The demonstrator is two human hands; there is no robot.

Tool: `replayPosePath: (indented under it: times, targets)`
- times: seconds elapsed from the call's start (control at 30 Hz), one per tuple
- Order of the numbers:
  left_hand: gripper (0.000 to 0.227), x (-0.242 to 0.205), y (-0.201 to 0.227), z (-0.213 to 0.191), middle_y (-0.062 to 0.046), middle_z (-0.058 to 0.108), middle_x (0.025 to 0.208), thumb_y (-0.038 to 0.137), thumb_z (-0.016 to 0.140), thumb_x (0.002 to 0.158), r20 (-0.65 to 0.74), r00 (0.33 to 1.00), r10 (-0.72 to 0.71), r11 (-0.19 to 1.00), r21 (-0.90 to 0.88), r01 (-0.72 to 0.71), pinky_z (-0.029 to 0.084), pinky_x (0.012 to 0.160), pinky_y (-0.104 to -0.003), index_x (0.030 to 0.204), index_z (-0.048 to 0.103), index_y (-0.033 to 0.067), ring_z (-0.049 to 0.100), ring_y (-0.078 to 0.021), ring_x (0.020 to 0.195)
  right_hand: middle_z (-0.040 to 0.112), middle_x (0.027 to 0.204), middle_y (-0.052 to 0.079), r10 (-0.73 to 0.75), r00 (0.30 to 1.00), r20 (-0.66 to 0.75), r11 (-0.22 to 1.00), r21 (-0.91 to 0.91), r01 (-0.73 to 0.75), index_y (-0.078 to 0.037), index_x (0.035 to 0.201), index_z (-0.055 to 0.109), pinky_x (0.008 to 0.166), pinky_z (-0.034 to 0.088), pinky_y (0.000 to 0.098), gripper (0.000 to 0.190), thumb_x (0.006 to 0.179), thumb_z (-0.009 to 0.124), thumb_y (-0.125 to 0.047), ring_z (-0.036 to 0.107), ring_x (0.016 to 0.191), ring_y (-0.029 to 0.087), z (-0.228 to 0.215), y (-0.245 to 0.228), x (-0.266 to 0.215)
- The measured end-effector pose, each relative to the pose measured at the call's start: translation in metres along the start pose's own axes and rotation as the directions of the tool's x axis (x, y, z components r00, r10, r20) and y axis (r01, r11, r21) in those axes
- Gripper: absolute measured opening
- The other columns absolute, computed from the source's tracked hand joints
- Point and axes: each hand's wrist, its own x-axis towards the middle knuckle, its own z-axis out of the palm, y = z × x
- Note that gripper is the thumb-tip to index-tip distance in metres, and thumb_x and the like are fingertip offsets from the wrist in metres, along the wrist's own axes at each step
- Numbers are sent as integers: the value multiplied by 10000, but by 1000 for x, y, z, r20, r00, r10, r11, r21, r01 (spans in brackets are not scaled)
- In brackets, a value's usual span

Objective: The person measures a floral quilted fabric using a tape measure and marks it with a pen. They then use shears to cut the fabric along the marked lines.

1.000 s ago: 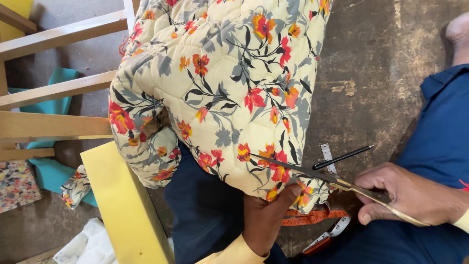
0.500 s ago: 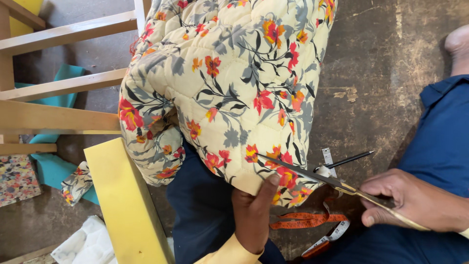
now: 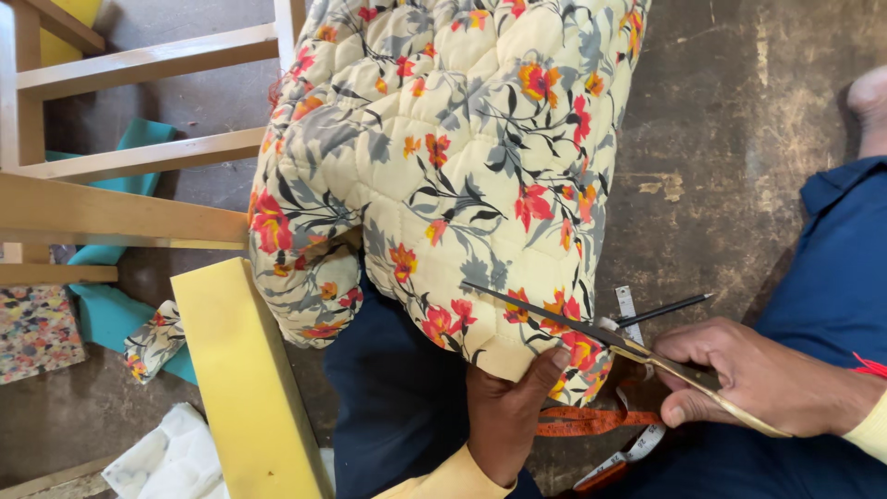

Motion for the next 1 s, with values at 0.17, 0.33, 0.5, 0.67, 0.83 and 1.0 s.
replayPosePath:
  times: [0.17, 0.33, 0.5, 0.67, 0.83, 1.0]
  targets:
    - [240, 3, -4, 0, -56, 764, 1097, -18, 729, 937, 22, 994, 109, 993, 43, -110, 577, 923, -322, 1176, 711, -22, 713, -142, 1001, 619, 692, 15, -151, 988, 33, 985, 85, 147, -40, 735, 646, 586, 472, 341, 438, 839, 872, -400, 516, 680, 128, -3, 7, 5]
    - [263, 1, -3, -4, -56, 754, 1103, -1, 732, 929, 38, 998, 47, 999, -24, -46, 570, 922, -317, 1189, 696, -12, 703, -134, 1003, 567, 645, 64, -27, 999, -22, 999, 39, 28, -10, 767, 661, 563, 468, 355, 391, 767, 912, -311, 457, 629, 151, -1, 17, 5]
    - [332, 10, 12, -18, -73, 758, 1084, 3, 718, 856, -112, 990, -87, 945, -323, 47, 564, 886, -304, 1181, 651, -3, 716, -131, 966, 473, 659, 91, 23, 999, -41, 997, -68, -26, 7, 741, 584, 586, 407, 365, 454, 758, 887, -331, 393, 646, 166, -8, 22, 0]
    - [263, 18, 24, -25, -93, 761, 1037, -13, 713, 906, -174, 985, -12, 971, -235, -30, 563, 809, -286, 1162, 651, -28, 698, -118, 896, 519, 684, 28, -76, 997, 33, 996, -47, 78, -31, 757, 631, 586, 454, 330, 515, 850, 834, -496, 441, 664, 132, -17, 16, -3]
    - [238, 14, 23, -17, -88, 761, 994, -30, 751, 900, -148, 987, 54, 989, -128, -73, 581, 801, -289, 1121, 660, -35, 709, -115, 868, 490, 660, 19, -8, 999, 44, 1000, -21, 9, -43, 706, 598, 540, 392, 351, 695, 667, 756, -718, 450, 651, 141, -15, 0, 1]
    - [236, 11, 21, -17, -86, 760, 991, -6, 767, 904, -125, 990, 62, 989, -124, -77, 570, 806, -279, 1118, 670, -32, 702, -108, 868, 567, 699, -37, -145, 988, 45, 989, -20, 146, -89, 757, 615, 551, 451, 293, 765, 712, 686, -850, 495, 694, 83, -16, -22, 11]
